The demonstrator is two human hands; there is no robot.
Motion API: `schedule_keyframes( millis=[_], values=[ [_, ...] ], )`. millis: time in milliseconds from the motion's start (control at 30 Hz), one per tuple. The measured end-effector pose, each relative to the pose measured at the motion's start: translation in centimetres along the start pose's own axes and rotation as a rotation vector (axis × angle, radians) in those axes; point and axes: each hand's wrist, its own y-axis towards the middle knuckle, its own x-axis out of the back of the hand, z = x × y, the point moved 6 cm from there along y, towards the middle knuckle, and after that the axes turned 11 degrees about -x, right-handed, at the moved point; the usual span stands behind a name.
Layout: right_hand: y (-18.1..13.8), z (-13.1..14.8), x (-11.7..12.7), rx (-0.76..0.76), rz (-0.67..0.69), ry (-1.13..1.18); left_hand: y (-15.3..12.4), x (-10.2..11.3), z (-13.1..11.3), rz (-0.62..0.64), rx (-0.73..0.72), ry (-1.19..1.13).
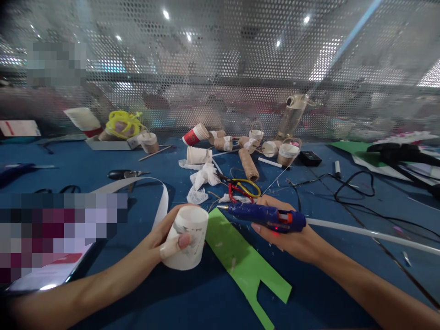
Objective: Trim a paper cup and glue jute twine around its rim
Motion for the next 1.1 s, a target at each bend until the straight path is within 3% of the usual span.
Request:
schedule_keyframes(
  millis=[133,400,467,667,1100],
  values=[
    [-0.2,0.3,0.0,0.128,0.033,0.023,0.2,-0.2,0.0,0.01,0.009,-0.032],
    [-0.9,1.0,-0.1,0.194,0.053,0.023,0.5,-0.1,0.4,0.037,-0.012,-0.027],
    [-0.9,0.7,-0.1,0.156,0.053,0.058,0.5,-0.1,0.5,0.054,-0.034,-0.024],
    [-0.2,-2.2,-0.7,-0.167,0.152,0.244,0.1,-0.1,0.4,0.058,0.018,-0.091],
    [-0.1,-2.6,-2.0,-0.271,0.299,0.278,0.6,-0.3,0.2,0.044,0.019,-0.086]
  ],
)
